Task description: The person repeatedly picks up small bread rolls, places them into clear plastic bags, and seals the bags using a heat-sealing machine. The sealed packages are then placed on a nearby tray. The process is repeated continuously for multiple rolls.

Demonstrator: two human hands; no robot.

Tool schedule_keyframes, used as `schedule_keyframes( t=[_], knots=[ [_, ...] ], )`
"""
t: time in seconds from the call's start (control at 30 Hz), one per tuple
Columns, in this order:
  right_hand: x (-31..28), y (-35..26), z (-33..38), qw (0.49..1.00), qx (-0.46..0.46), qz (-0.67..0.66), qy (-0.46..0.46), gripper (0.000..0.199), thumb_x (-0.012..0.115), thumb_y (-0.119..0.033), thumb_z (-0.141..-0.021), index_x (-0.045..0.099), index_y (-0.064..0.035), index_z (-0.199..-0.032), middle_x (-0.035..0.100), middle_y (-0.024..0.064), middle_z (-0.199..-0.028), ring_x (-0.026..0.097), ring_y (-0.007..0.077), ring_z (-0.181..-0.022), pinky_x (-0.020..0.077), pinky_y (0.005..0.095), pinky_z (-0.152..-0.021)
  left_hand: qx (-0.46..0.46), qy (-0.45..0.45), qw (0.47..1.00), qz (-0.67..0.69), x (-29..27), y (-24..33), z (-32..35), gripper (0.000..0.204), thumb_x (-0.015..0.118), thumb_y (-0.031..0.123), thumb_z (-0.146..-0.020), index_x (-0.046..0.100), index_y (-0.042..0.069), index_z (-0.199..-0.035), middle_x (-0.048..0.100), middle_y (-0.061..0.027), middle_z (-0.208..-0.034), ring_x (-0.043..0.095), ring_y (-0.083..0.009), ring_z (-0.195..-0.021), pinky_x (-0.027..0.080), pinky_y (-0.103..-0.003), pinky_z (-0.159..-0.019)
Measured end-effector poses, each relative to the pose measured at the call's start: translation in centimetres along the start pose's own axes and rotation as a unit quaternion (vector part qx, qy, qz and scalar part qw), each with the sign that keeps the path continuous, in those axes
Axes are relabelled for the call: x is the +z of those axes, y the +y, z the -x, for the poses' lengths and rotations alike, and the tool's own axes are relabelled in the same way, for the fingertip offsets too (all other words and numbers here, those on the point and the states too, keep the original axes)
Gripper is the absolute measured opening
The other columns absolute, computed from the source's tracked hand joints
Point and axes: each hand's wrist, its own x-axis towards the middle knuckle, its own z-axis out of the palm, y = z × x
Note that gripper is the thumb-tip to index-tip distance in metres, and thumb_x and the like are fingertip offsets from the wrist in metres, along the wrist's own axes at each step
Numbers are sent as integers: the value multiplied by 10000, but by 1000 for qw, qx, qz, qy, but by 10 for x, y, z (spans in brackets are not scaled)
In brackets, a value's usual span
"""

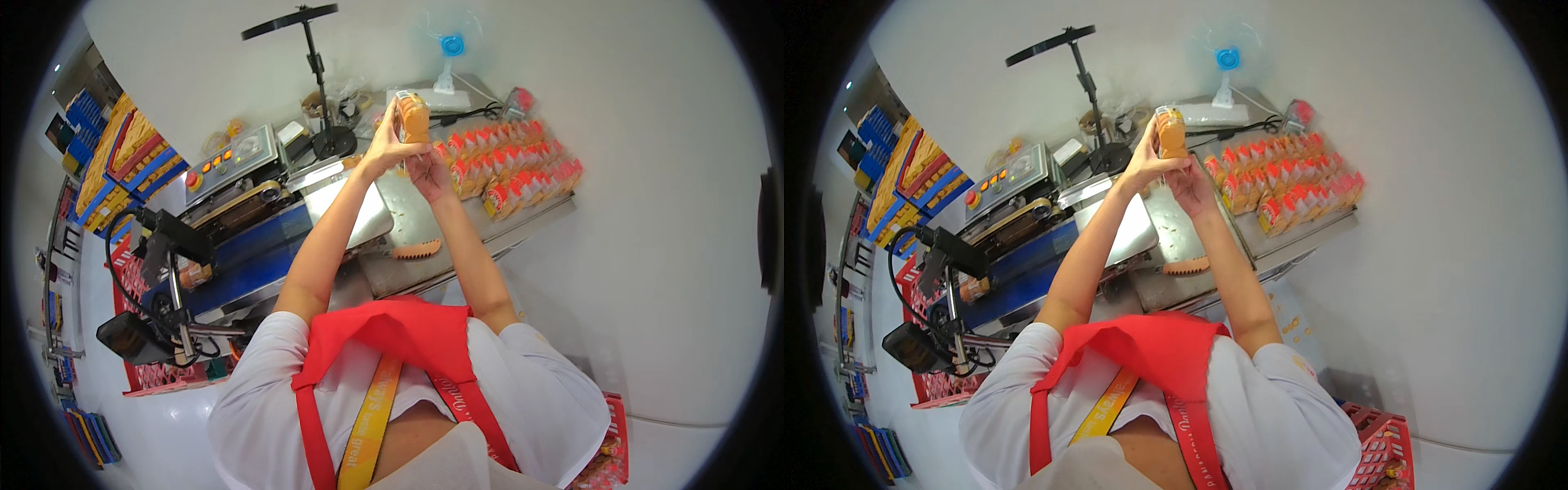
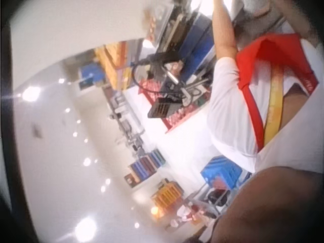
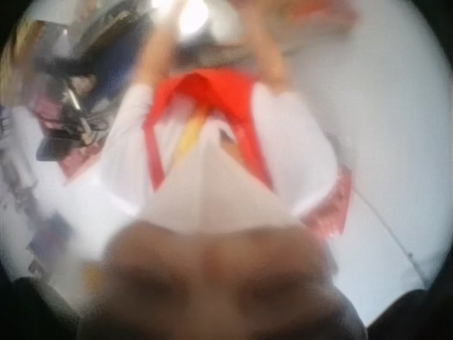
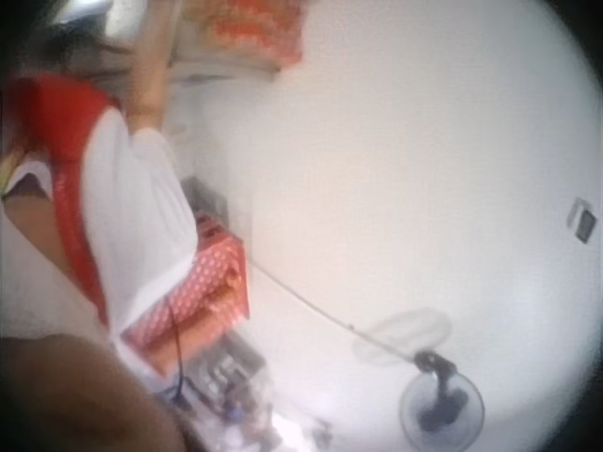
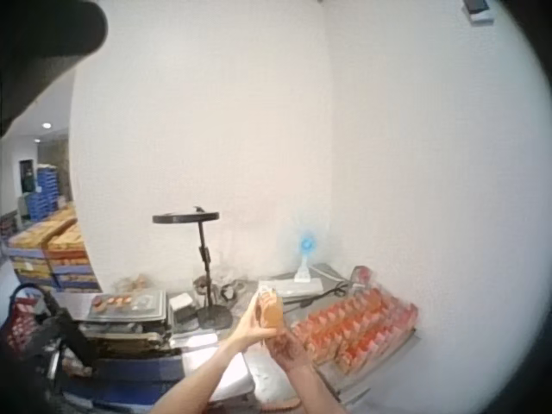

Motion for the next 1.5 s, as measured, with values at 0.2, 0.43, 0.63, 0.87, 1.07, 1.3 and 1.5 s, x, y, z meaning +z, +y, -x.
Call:
schedule_keyframes(
  t=[0.2, 0.43, 0.63, 0.87, 1.07, 1.3, 1.5],
  knots=[
    [24, -17, 19, 955, -115, 167, 216, 165, 635, -271, -887, 642, -136, -980, 652, -34, -870, 599, 122, -849, 465, 324, -864, -126, 83, 986, 69, 27, -27, -22, 1385, 874, 221, -543, -163, -7, -1432, 366, -205, -1379, 373, -277, -1279, 310, -376, -1051],
    [23, -38, 8, 906, -219, 276, 236, 125, 630, -186, -895, 648, -74, -948, 649, 5, -849, 600, 137, -851, 477, 271, -817, -108, 158, 954, 232, 47, -44, -29, 739, 775, 124, -712, 289, 116, -1267, 510, -51, -1056, 551, -168, -933, 461, -334, -809],
    [74, -33, -6, 547, -385, 742, 40, 86, 650, -146, -840, 654, -61, -830, 653, 56, -780, 615, 220, -760, 474, 293, -718, -158, 170, 861, 452, 36, -36, -28, 528, 777, 275, -740, 459, 154, -1144, 583, -17, -1004, 576, -176, -915, 459, -352, -816],
    [137, -46, -51, 537, -218, 798, -165, 109, 639, -115, -819, 651, -7, -815, 636, 92, -768, 607, 228, -720, 458, 296, -674, -98, 347, 930, -76, -6, -40, 31, 889, 544, 563, -864, 102, 85, -1469, 238, -191, -1439, 302, -293, -1322, 314, -434, -1054],
    [132, -27, -49, 673, -135, 695, -215, 85, 645, -55, -831, 663, 26, -852, 650, 63, -859, 599, 126, -801, 468, 276, -730, 91, 233, 956, 152, -30, 14, 68, 534, 719, -37, -764, 471, 60, -1227, 617, -33, -1053, 604, -118, -948, 516, -248, -820],
    [100, 18, -40, 771, -84, 611, -159, 139, 672, -87, -842, 672, -26, -967, 644, 37, -1028, 582, 95, -952, 482, 267, -843, 112, 255, 954, -107, -78, 30, 100, 465, 752, -74, -699, 555, 49, -1102, 639, -31, -997, 617, -98, -912, 537, -259, -787],
    [86, 52, -35, 875, 43, 482, 16, 363, 601, -226, -910, 566, -61, -1232, 610, 70, -1178, 595, 185, -1053, 521, 341, -885, -81, 138, 986, -38, -104, 62, 91, 570, 789, 122, -727, 506, 36, -1214, 590, -70, -1130, 552, -140, -1060, 474, -316, -911]
  ],
)
